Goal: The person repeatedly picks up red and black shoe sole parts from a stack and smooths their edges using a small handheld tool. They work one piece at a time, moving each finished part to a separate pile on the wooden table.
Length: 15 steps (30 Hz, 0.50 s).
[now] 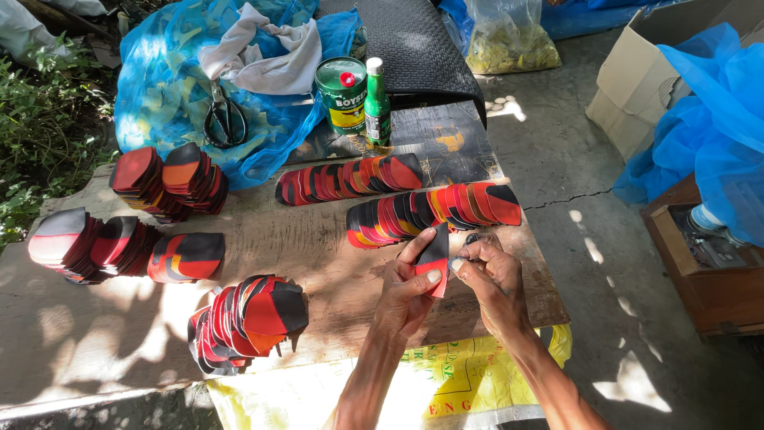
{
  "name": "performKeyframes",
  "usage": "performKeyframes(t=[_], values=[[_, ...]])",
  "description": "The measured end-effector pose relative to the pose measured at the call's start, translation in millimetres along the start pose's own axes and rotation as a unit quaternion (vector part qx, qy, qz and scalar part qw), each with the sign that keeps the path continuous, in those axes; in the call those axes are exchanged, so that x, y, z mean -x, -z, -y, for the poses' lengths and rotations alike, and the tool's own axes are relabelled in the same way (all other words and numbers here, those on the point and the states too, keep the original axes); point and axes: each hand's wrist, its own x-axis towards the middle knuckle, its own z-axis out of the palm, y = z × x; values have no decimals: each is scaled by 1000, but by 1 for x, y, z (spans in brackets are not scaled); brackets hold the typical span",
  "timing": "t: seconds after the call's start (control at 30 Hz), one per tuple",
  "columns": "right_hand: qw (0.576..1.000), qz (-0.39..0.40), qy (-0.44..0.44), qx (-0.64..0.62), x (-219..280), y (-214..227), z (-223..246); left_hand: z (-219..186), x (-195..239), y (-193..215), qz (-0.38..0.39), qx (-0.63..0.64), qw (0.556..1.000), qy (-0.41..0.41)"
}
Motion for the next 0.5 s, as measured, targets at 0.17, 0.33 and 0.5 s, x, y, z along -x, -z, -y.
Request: performKeyframes(t=[0.17,0.33,0.5], values=[[998,26,18,62,3,-2,2,3,-2,5,-1,32,999,-14],[981,34,12,191,6,-1,5,2,-4,3,-33,56,998,-13],[980,33,69,183,7,-5,5,2,-3,8,-43,65,997,-22]])
